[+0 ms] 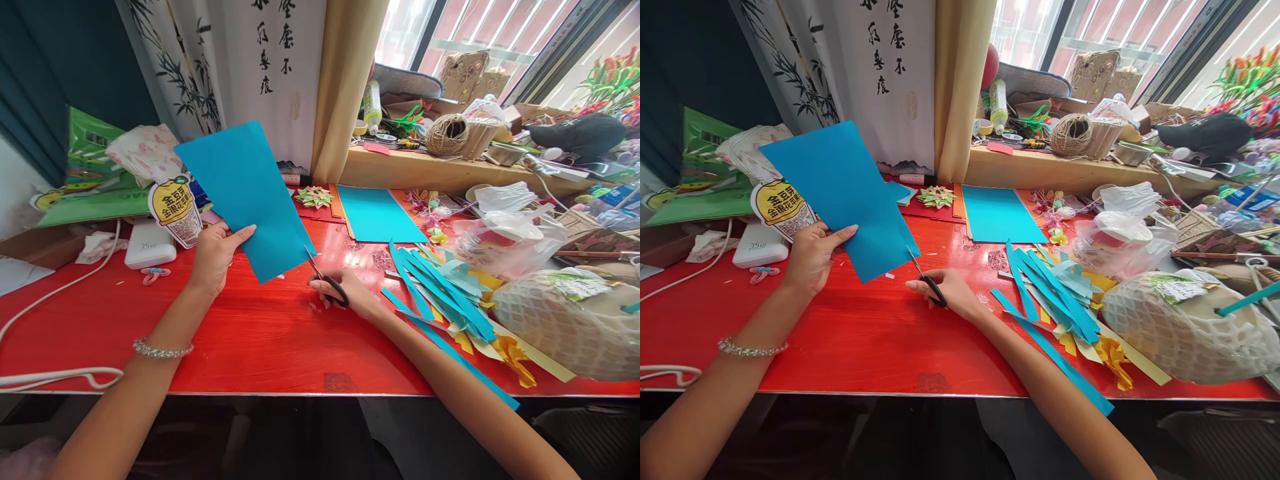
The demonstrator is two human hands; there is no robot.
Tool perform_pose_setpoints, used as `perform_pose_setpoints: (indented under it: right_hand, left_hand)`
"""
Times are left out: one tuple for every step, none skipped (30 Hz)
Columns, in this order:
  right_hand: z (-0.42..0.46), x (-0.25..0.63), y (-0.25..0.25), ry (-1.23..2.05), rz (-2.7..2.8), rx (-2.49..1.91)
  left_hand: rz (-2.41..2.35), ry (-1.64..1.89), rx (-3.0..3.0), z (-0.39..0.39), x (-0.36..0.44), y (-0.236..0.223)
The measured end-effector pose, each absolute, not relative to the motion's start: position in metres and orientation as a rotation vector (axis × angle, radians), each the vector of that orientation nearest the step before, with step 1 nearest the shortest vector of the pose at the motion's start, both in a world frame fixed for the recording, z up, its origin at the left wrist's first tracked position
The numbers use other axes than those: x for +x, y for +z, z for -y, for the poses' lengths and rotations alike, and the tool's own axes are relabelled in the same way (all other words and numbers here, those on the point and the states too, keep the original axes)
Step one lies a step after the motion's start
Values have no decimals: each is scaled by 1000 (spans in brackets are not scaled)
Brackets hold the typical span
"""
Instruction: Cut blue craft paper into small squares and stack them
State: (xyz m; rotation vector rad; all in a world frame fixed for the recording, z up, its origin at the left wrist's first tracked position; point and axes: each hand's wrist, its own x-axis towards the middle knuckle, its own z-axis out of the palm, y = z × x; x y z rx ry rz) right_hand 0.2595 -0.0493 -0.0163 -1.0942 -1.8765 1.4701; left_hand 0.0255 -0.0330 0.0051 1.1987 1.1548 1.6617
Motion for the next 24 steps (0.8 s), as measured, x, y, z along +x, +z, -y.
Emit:
perform_pose_setpoints:
  right_hand:
    - [50, 259, -16, 1466, 1877, -1091]
    - [50, 259, -16, 1460, 1879, -1089]
    - [50, 259, -17, 1452, 1882, -1088]
    - [50, 259, -17, 1443, 1884, -1087]
    - [50, 259, -18, 1434, 1885, -1086]
    - [50, 258, -18, 1427, 1884, -1087]
    - [50, 258, -19, 1424, 1882, -1088]
    - [49, 258, -20, 1421, 1882, -1089]
    - [49, 257, -21, 1417, 1883, -1088]
    - [49, 257, -22, 1414, 1885, -1087]
    - [49, 257, -23, 1410, 1887, -1085]
    - [48, 257, -23, 1406, 1888, -1084]
    - [48, 258, -24, 1402, 1890, -1082]
    - [48, 258, -24, 1398, 1892, -1081]
    - [48, 258, -24, 1393, 1894, -1080]
    - [48, 258, -24, 1387, 1896, -1080]
    - [49, 258, -25, 1381, 1898, -1079]
    - [49, 257, -25, 1377, 1900, -1078]
    - [49, 257, -25, 1372, 1902, -1076]
    - [49, 257, -25, 1369, 1904, -1075]
    - [48, 257, -25, 1368, 1906, -1072]
    - [48, 257, -26, 1367, 1908, -1068]
    - [48, 257, -26, 1367, 1908, -1064]
    - [48, 257, -27, 1368, 1907, -1060]
  left_hand:
    - [-1159, 1663, 1197, 33, 25, 5]
    - [-1162, 1664, 1194, 33, 25, 5]
    - [-1163, 1666, 1189, 33, 26, 5]
    - [-1163, 1668, 1185, 33, 26, 5]
    - [-1160, 1669, 1181, 33, 26, 5]
    - [-1156, 1672, 1179, 32, 26, 5]
    - [-1152, 1676, 1180, 32, 26, 4]
    - [-1147, 1679, 1185, 32, 26, 4]
    - [-1143, 1683, 1191, 32, 25, 3]
    - [-1142, 1687, 1195, 32, 25, 3]
    - [-1143, 1688, 1199, 31, 25, 3]
    - [-1145, 1686, 1202, 31, 24, 3]
    - [-1148, 1683, 1204, 31, 24, 3]
    - [-1150, 1681, 1205, 31, 24, 3]
    - [-1151, 1680, 1206, 30, 24, 3]
    - [-1152, 1679, 1205, 30, 24, 3]
    - [-1152, 1679, 1201, 31, 24, 3]
    - [-1153, 1679, 1195, 31, 25, 3]
    - [-1156, 1678, 1187, 31, 25, 3]
    - [-1159, 1675, 1180, 31, 25, 4]
    - [-1161, 1672, 1176, 32, 26, 4]
    - [-1163, 1669, 1175, 32, 26, 4]
    - [-1165, 1667, 1175, 32, 26, 5]
    - [-1166, 1666, 1177, 32, 26, 5]
